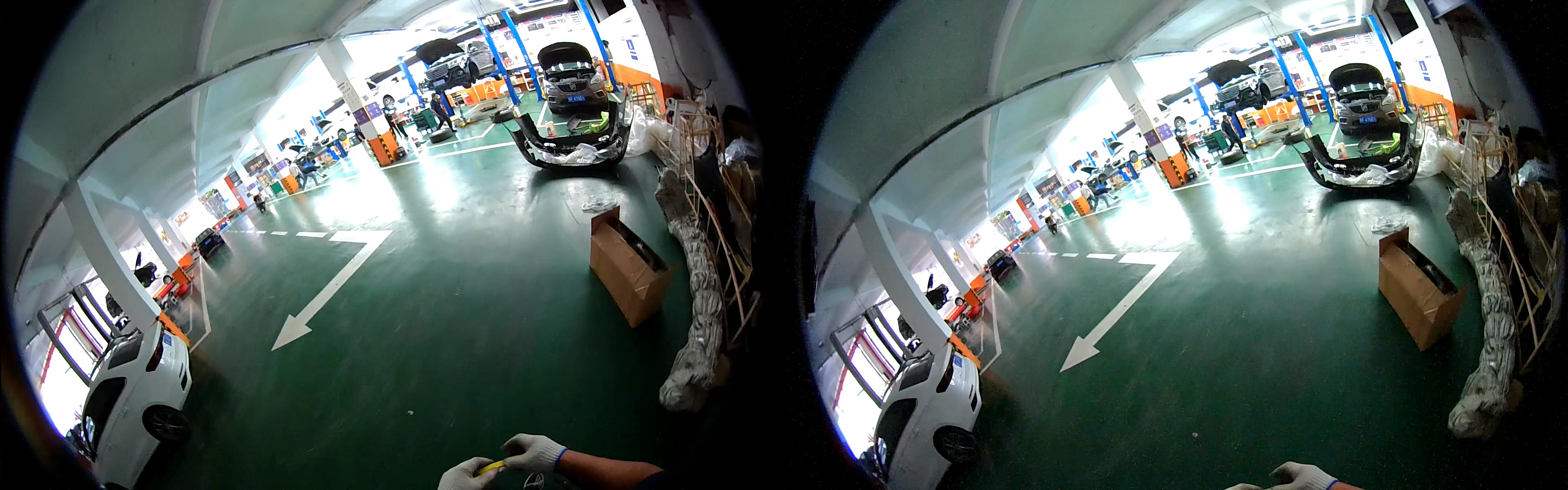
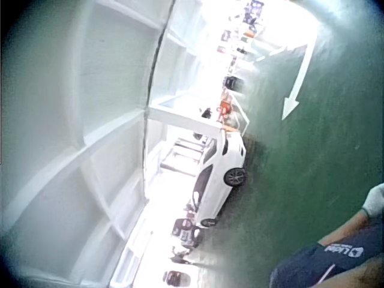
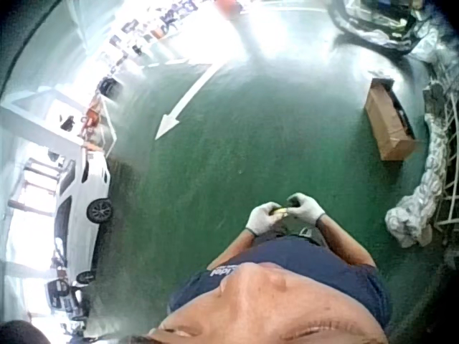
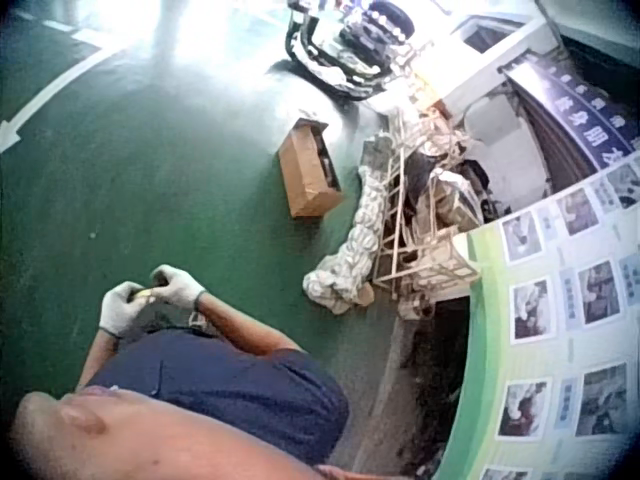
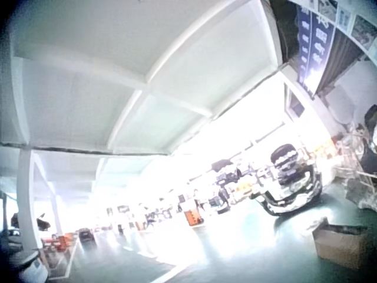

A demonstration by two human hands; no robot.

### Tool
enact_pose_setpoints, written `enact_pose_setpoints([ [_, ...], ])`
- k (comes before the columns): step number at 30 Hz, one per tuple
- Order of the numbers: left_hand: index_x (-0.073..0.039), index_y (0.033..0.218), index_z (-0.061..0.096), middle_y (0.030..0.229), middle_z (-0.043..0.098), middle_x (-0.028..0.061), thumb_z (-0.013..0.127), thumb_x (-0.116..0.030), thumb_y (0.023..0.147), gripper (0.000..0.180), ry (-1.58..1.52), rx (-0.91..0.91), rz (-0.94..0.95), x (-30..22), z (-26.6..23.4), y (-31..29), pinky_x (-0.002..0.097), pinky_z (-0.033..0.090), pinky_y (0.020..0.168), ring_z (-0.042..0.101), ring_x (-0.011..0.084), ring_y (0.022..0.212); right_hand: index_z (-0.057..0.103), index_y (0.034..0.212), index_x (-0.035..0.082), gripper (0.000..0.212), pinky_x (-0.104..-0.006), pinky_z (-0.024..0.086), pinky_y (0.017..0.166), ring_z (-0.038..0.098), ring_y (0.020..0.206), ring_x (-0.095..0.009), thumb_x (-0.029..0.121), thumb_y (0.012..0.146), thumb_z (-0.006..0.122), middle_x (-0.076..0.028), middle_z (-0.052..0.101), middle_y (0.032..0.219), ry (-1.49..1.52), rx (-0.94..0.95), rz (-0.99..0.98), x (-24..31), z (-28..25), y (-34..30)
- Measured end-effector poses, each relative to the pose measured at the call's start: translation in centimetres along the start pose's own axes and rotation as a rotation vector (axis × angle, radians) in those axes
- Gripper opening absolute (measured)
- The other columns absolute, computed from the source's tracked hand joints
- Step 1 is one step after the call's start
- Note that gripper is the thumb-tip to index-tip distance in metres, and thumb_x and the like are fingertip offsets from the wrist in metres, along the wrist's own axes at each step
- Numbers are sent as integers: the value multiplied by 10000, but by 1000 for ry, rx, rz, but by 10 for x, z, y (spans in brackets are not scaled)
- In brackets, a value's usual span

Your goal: The person walks through a garage and approaches a car bumper lying on the floor. They use yellow tape to secure a bundle of wires on the back of the bumper, wrapping the tape around the wires multiple times to hold them in place.

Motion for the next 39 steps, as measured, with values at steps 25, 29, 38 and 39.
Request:
enact_pose_setpoints([
  [25,-74,1069,771,954,785,132,792,-345,868,338,260,399,360,-203,16,652,362,588,786,757,220,859,659,1307,82,424,-369,531,1003,690,1139,-264,306,949,700,-134,730,1216,102,-508,22,44,-464,335],
  [29,-78,1086,771,963,788,126,798,-357,870,354,203,348,261,-225,12,751,360,586,795,749,208,874,664,1261,52,442,-366,541,976,703,1101,-269,331,920,711,-160,735,1165,37,-420,-4,70,-550,405],
  [38,-62,1119,757,1001,788,122,821,-347,872,383,195,95,317,-308,-47,909,351,581,832,734,184,909,633,1289,36,513,-375,539,969,683,1119,-288,350,897,735,-158,715,1198,-48,-14,34,176,-739,523],
  [39,-59,1114,757,1002,789,118,823,-340,874,375,74,147,134,-304,-49,930,349,581,833,730,175,908,638,1288,44,501,-371,536,973,680,1119,-281,340,895,732,-150,715,1192,-83,-19,0,181,-754,539],
])
Point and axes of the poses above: each hand's wrist, its own y-axis towards the middle knuckle, its own z-axis out of the palm, x = y × z, the point moved 5 cm from there along y, towards the middle knuckle
